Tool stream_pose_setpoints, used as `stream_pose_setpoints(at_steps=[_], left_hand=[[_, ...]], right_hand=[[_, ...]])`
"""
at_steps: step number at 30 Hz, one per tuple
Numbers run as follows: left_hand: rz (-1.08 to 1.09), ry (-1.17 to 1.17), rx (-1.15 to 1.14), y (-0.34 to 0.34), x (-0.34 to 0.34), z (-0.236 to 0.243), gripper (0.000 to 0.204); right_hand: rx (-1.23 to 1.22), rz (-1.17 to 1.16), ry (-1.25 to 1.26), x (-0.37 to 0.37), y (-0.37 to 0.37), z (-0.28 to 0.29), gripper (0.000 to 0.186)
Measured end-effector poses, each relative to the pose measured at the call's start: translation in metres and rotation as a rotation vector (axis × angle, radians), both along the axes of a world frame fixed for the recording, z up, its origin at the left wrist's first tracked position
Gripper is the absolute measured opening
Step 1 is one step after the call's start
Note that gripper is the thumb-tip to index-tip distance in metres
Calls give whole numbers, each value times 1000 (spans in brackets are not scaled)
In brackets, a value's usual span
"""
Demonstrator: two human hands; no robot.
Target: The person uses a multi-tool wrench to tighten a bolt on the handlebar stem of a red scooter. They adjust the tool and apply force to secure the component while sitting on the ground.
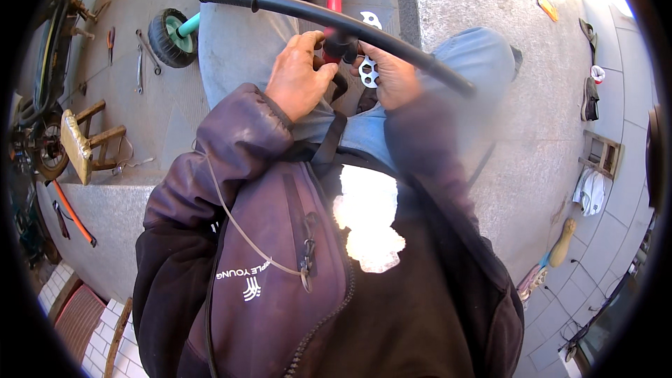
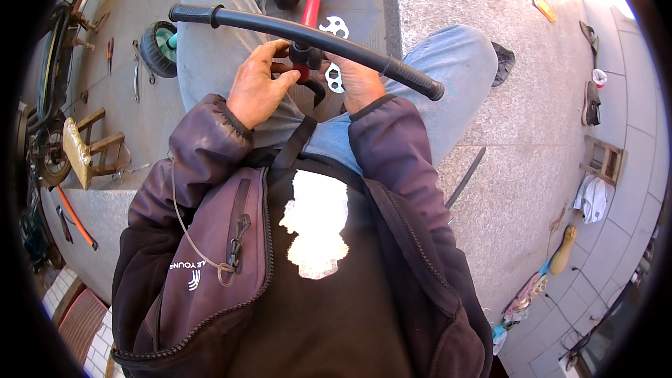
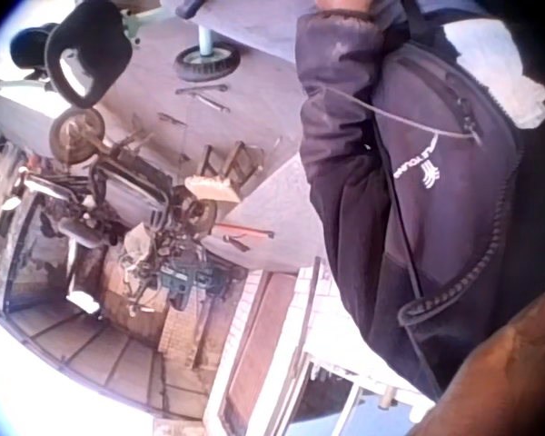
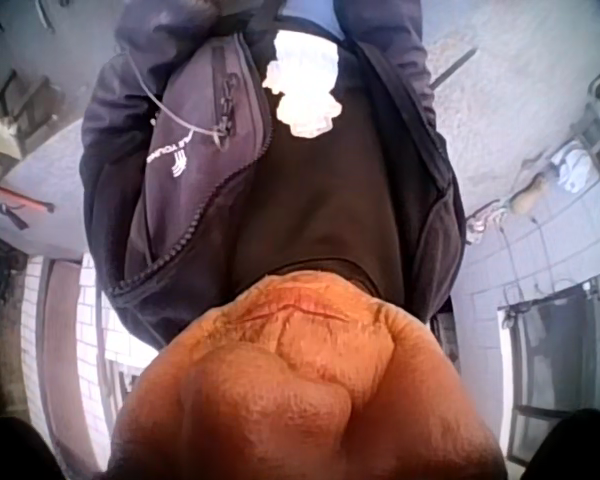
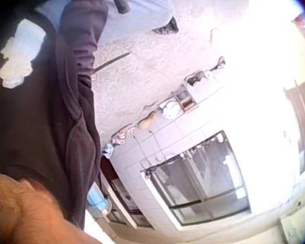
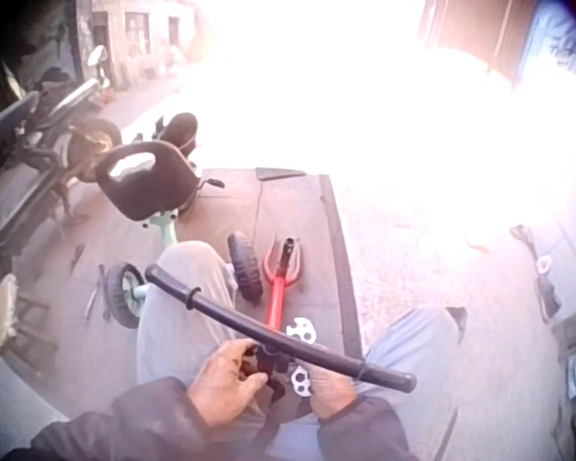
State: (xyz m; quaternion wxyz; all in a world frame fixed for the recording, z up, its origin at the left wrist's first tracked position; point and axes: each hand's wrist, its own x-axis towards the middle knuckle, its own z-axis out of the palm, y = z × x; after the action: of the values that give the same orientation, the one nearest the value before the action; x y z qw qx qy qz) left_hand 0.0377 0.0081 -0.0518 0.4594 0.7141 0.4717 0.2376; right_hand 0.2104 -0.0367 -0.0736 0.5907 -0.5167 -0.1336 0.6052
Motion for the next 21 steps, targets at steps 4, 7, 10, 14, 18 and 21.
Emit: stream_pose_setpoints(at_steps=[4, 7, 10, 14, 18, 21], left_hand=[[42, -35, -3, 3, 6, -5, 45], [16, -47, 143, 5, 6, -10, 44], [51, -109, 106, 7, 11, -11, 41], [83, -71, 123, 6, 13, -10, 32], [125, 14, 170, 2, 17, -7, 33], [155, 75, 195, -1, 20, -4, 37]], right_hand=[[0, -11, -23, -2, 0, 2, 14], [6, -8, -30, -1, 1, -3, 13], [24, -52, -53, -5, 1, 0, 12], [114, -56, -106, -6, 9, -4, 12], [184, -72, -188, -5, 17, -20, 15], [180, -45, -277, -4, 24, -20, 18]])
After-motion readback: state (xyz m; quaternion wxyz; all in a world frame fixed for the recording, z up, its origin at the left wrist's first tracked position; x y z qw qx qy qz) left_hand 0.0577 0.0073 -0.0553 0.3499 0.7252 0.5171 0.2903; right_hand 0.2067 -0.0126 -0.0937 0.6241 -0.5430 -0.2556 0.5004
